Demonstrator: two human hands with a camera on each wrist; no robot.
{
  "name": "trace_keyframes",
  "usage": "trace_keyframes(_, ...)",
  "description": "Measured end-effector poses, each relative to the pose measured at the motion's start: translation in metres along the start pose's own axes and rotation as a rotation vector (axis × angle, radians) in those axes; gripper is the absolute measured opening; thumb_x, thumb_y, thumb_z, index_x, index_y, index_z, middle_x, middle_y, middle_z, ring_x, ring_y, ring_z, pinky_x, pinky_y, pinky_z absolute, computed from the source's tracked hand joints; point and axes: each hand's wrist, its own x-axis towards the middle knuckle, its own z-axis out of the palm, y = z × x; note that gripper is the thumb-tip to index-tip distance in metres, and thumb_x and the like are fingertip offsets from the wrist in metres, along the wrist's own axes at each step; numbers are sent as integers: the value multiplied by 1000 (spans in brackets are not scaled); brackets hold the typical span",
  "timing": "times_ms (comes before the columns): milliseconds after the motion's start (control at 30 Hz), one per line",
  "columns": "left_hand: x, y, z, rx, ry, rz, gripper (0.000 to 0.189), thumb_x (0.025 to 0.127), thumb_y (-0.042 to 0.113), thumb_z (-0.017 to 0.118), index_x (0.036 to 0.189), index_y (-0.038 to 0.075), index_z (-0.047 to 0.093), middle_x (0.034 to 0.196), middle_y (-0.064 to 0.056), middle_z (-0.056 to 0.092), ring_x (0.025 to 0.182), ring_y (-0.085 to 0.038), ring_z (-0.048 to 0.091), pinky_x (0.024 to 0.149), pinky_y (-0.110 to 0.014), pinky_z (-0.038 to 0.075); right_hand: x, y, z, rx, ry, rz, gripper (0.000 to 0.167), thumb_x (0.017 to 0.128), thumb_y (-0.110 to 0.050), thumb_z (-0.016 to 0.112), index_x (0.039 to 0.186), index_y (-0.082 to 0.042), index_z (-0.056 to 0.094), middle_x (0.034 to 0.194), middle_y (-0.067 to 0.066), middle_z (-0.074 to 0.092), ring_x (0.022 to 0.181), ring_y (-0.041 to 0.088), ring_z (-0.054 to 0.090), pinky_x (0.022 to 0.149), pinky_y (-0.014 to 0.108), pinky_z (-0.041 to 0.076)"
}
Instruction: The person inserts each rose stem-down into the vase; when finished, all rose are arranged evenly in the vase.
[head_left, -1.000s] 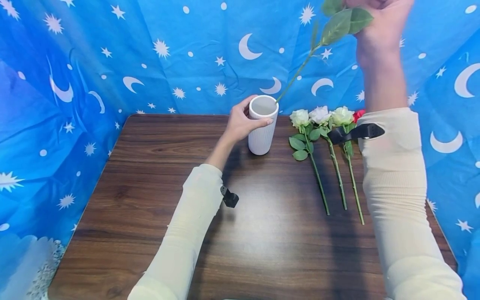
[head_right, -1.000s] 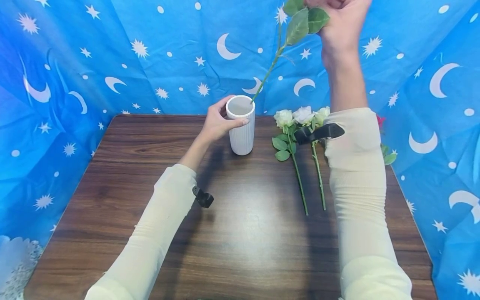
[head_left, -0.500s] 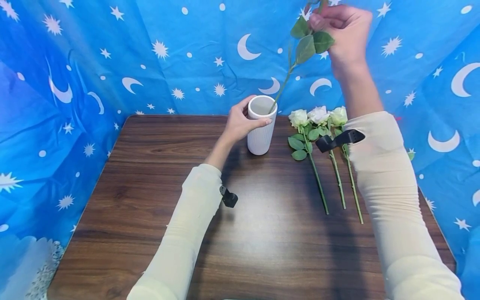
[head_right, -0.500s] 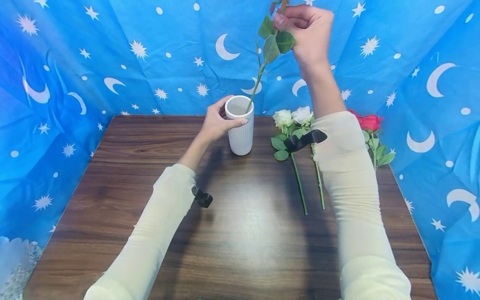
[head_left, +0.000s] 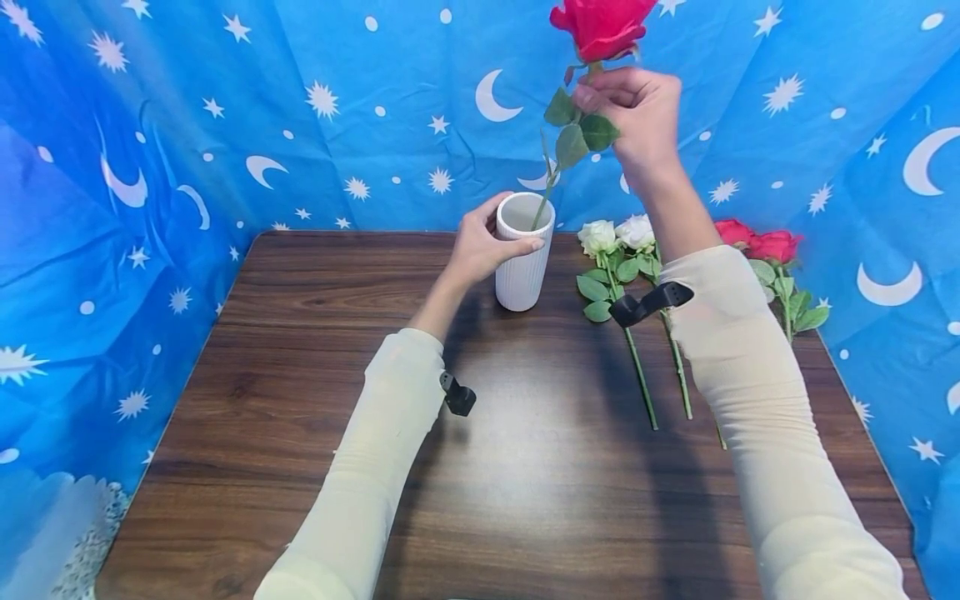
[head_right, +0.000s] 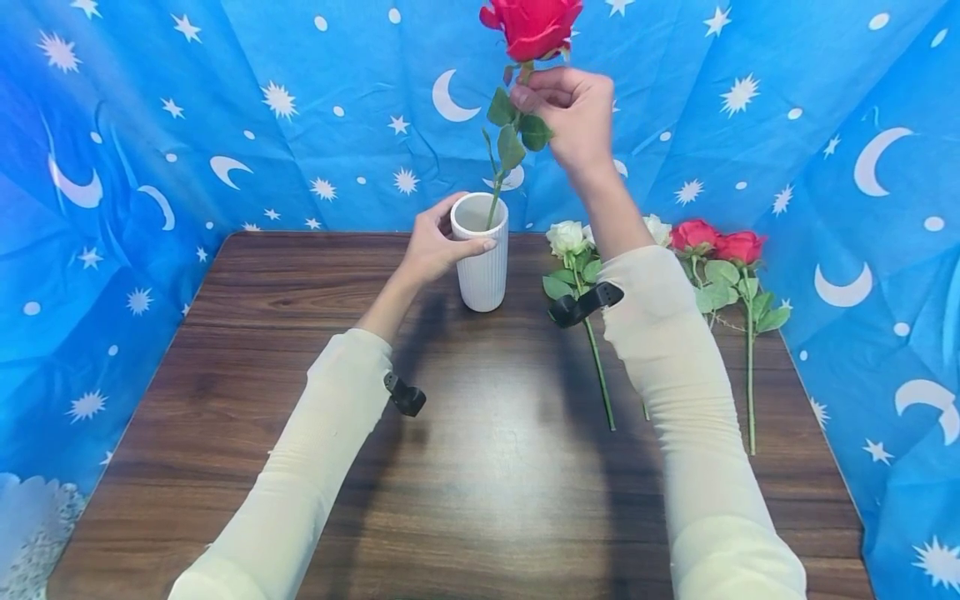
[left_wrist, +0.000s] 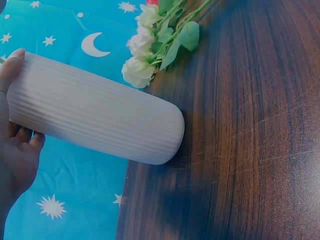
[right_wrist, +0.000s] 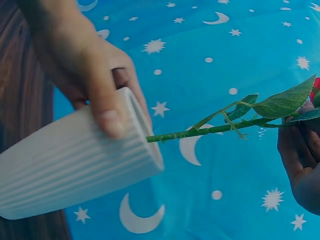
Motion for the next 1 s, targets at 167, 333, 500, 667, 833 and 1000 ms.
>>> trace_keyframes(167, -1, -1, -1, -4, -1, 7, 78, 77, 11, 88, 146, 7, 53, 134, -16, 64, 118, -24, 63, 102, -33, 55, -5, 14, 3, -17, -33, 21, 18, 82, 8, 75, 76, -8, 79, 73, -7, 78, 73, 6, 75, 70, 16, 59)
trace_keyframes(333, 0, -3, -1, -4, -2, 14, 78, 76, 12, 89, 146, 8, 53, 134, -15, 65, 119, -24, 64, 103, -34, 55, -12, 24, 5, -61, -49, 34, 19, 83, 7, 76, 77, -11, 80, 74, -10, 78, 77, 3, 75, 77, 16, 57)
trace_keyframes(500, 0, -2, -1, 5, 1, 23, 76, 76, 13, 89, 144, 7, 55, 132, -14, 65, 117, -21, 64, 102, -31, 55, -18, 31, 6, -77, -54, 48, 17, 83, 4, 77, 78, -12, 81, 75, -11, 78, 78, 4, 75, 77, 17, 57)
trace_keyframes(667, 0, 0, 0, 0, 4, 42, 76, 76, 13, 89, 143, 5, 55, 131, -15, 66, 116, -21, 65, 101, -31, 56, -25, 39, 6, -81, -70, 71, 14, 84, 3, 78, 81, -10, 81, 77, -9, 78, 79, 6, 74, 76, 17, 57)
trace_keyframes(833, 0, 0, 0, -3, 5, 44, 77, 76, 13, 89, 144, 4, 54, 132, -15, 65, 117, -22, 65, 101, -30, 56, -31, 48, 7, -151, -85, 85, 12, 85, 1, 78, 84, -11, 82, 81, -11, 79, 82, 4, 74, 78, 17, 58)
trace_keyframes(1000, 1, -2, -1, -3, 2, 55, 75, 76, 14, 89, 142, 4, 55, 131, -15, 67, 117, -22, 66, 101, -30, 56, -36, 54, 7, -183, -83, 122, 16, 85, 0, 78, 81, -15, 81, 79, -12, 79, 79, 2, 73, 77, 15, 57)
